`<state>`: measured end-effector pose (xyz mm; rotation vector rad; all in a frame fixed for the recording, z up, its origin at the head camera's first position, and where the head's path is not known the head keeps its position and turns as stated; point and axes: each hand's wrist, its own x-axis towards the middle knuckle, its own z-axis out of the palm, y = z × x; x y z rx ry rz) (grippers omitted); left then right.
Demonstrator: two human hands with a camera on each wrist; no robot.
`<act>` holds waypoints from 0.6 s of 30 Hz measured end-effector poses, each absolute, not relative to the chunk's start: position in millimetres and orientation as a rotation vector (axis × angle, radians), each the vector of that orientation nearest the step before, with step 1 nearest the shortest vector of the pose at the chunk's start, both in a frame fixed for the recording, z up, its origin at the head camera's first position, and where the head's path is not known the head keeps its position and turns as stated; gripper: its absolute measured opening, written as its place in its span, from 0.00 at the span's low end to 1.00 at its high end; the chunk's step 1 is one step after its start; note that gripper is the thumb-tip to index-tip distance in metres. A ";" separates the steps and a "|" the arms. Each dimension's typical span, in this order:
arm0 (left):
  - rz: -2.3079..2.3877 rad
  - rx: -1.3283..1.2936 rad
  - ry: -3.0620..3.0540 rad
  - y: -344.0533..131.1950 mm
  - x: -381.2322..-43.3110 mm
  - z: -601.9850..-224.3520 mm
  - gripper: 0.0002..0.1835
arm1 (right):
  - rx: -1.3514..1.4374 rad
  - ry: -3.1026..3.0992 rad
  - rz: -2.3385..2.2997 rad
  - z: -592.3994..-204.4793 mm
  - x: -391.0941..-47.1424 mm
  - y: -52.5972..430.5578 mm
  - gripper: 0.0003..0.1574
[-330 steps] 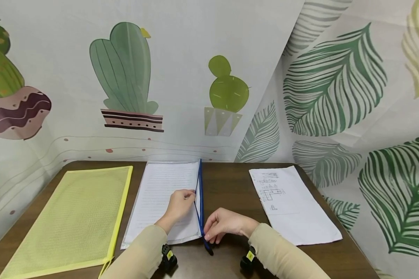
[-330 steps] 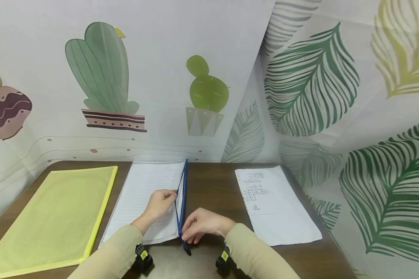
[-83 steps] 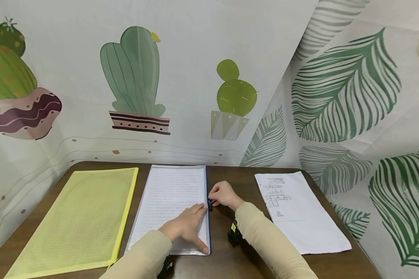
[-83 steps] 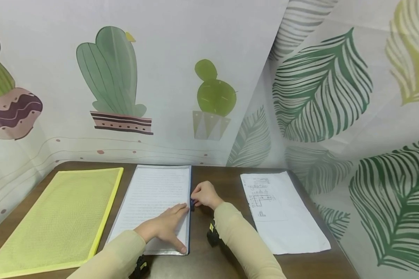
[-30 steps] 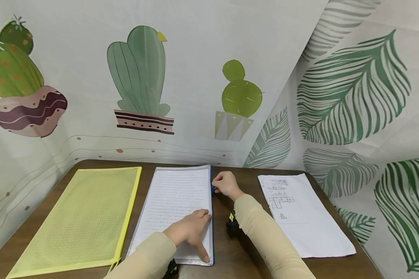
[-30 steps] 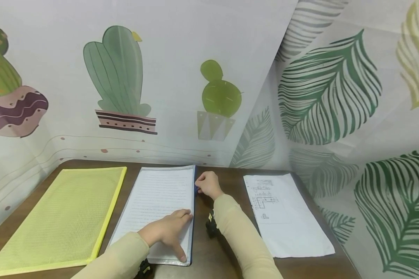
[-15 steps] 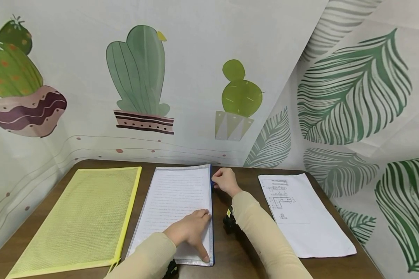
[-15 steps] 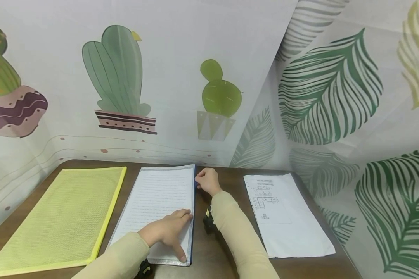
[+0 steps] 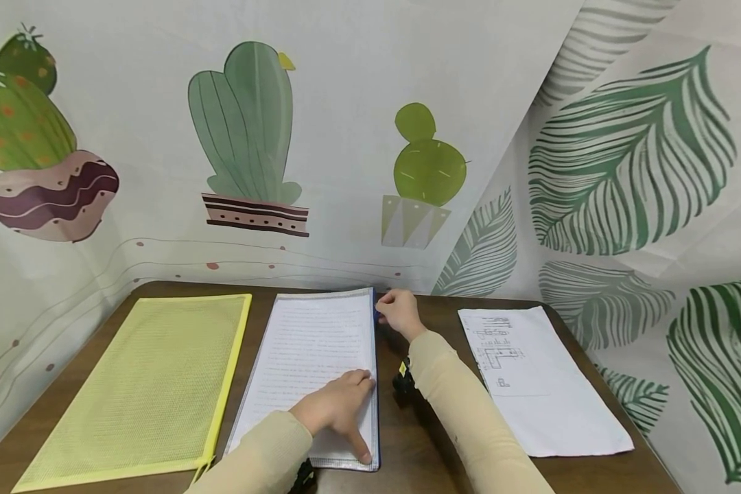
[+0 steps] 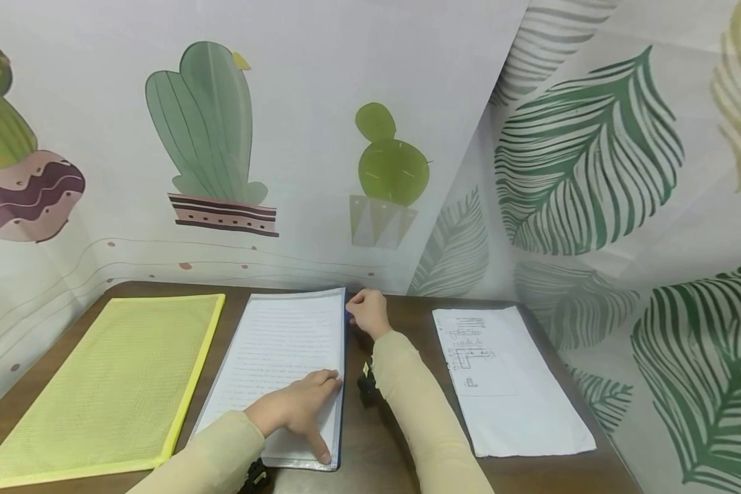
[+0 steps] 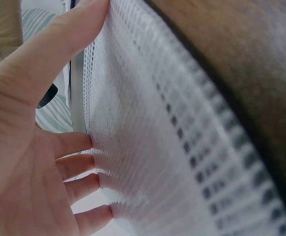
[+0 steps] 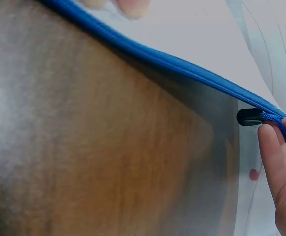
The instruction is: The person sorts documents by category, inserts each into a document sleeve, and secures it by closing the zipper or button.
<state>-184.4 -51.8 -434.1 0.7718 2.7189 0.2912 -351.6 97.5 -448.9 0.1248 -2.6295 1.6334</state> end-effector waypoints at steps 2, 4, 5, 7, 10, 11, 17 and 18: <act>0.281 0.779 2.722 -51.8 -183.9 -433.9 0.68 | 0.125 -2.620 1.634 -446.9 -353.2 96.7 0.05; 0.275 0.783 2.724 -51.9 -183.5 -433.6 0.68 | 0.131 -2.610 1.629 -444.6 -354.4 95.9 0.05; 0.271 0.785 2.725 -51.9 -183.4 -433.6 0.68 | 0.130 -2.607 1.628 -443.5 -355.0 95.5 0.05; 0.264 0.788 2.727 -52.0 -183.1 -433.3 0.68 | 0.131 -2.599 1.628 -441.6 -356.1 94.8 0.05; 0.259 0.790 2.731 -52.0 -183.0 -433.1 0.68 | 0.124 -2.588 1.643 -439.1 -358.5 93.8 0.06; 0.260 0.790 2.731 -52.1 -183.0 -433.2 0.68 | 0.116 -2.585 1.655 -438.3 -359.2 93.5 0.06; 0.269 0.788 2.723 -52.2 -183.2 -433.1 0.68 | 0.114 -2.557 1.674 -434.5 -362.8 91.9 0.07; 0.267 0.787 2.723 -52.2 -183.2 -433.2 0.68 | 0.118 -2.557 1.663 -433.9 -363.0 91.8 0.07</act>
